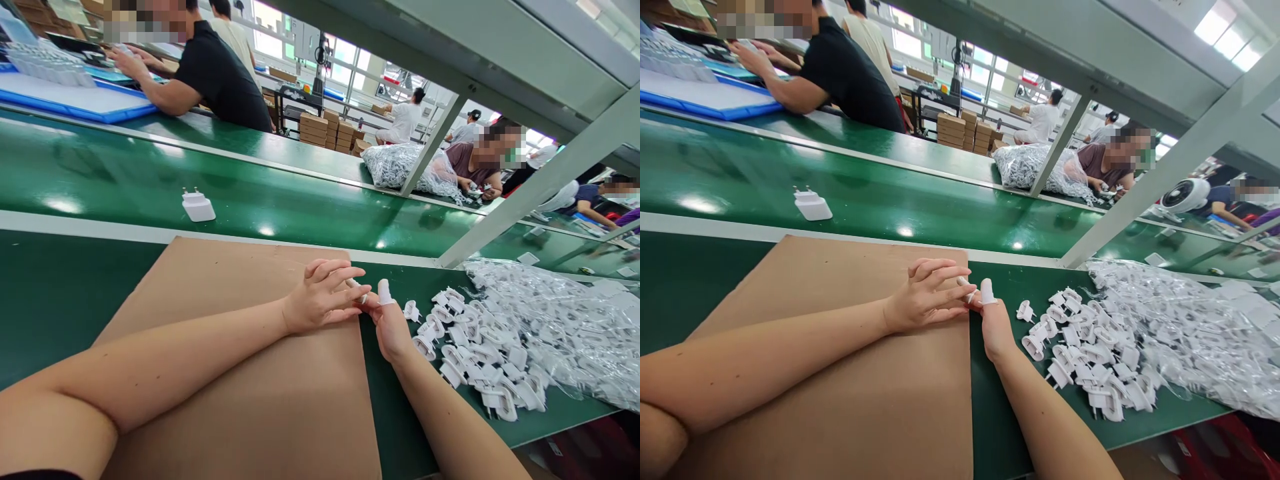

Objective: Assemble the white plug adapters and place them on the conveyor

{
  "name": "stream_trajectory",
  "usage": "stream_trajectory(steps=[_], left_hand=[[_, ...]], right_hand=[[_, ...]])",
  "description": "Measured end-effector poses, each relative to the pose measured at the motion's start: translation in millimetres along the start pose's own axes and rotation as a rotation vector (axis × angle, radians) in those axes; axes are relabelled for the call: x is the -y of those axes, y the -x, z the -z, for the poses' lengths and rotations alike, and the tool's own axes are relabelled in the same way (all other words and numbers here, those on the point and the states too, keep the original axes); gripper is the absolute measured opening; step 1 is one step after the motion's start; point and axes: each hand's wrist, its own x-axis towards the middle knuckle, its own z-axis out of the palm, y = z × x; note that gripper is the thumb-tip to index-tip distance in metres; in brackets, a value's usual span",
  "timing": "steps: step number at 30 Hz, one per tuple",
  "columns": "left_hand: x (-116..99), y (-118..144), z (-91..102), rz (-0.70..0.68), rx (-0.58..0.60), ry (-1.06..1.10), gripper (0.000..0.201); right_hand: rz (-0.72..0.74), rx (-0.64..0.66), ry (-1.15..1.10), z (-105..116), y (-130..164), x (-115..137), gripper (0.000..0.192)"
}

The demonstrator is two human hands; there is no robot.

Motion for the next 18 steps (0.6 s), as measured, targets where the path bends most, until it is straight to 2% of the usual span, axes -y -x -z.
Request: stream_trajectory(steps=[3, 7, 9, 14, 18], left_hand=[[-1, -1, -1.1, -0.042, -0.007, -0.017, 0.036], [-2, -2, -2.6, 0.029, 0.004, 0.015, 0.026], [-3, -2, -1.6, 0.069, -0.006, 0.016, 0.029], [-5, -4, 3.8, 0.101, -0.033, 0.016, 0.054], [-4, -4, 1.5, 0.026, 0.025, 0.003, 0.043]], right_hand=[[-0.004, 0.018, -0.020, -3, 1, 1, 0.066], [-0.009, 0.057, 0.016, -4, 2, 4, 0.069], [-0.014, 0.068, 0.008, -2, 3, 6, 0.073], [-0.059, 0.102, -0.132, 4, 2, 13, 0.077], [-0.095, 0.165, -0.195, 4, 3, 15, 0.079]])
